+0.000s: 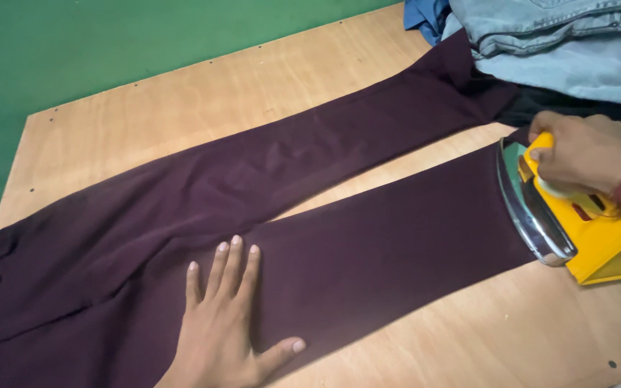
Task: The person irons a pair of dark purple trousers laid out on a wooden table. They smooth the fabric with one hand while moving a yellow iron back and forth over the legs and waist area to remove wrinkles.
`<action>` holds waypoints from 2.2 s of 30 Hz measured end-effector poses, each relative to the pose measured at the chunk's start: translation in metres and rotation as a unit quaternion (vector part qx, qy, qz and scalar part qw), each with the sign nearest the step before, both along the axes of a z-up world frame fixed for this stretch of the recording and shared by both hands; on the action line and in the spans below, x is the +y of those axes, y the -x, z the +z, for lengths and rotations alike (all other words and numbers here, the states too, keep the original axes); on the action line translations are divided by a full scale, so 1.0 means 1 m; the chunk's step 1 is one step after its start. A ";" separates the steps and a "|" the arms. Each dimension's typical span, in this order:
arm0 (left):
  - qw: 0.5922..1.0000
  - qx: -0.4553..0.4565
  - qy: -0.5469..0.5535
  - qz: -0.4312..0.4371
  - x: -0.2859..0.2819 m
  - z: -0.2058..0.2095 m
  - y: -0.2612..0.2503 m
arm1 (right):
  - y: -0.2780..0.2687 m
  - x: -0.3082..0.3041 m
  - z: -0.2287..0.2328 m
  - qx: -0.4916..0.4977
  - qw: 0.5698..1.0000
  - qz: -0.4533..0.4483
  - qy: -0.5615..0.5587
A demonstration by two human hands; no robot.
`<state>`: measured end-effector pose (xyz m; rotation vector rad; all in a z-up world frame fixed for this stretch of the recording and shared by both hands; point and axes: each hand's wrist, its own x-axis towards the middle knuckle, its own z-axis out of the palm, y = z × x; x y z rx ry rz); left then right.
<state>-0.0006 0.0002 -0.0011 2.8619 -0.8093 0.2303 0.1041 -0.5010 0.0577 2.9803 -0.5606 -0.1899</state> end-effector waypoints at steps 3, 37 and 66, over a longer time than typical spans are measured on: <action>1.000 0.007 -0.003 -0.002 0.000 0.001 -0.001 | -0.005 -0.010 -0.007 -0.007 1.000 -0.009 -0.010; 0.998 0.056 -0.026 0.027 -0.005 0.016 0.001 | 0.027 0.156 0.042 -0.048 0.972 0.073 -0.217; 0.897 -0.013 0.213 -0.386 -0.162 0.048 -0.077 | 0.017 0.054 -0.092 -0.150 0.955 0.254 -0.036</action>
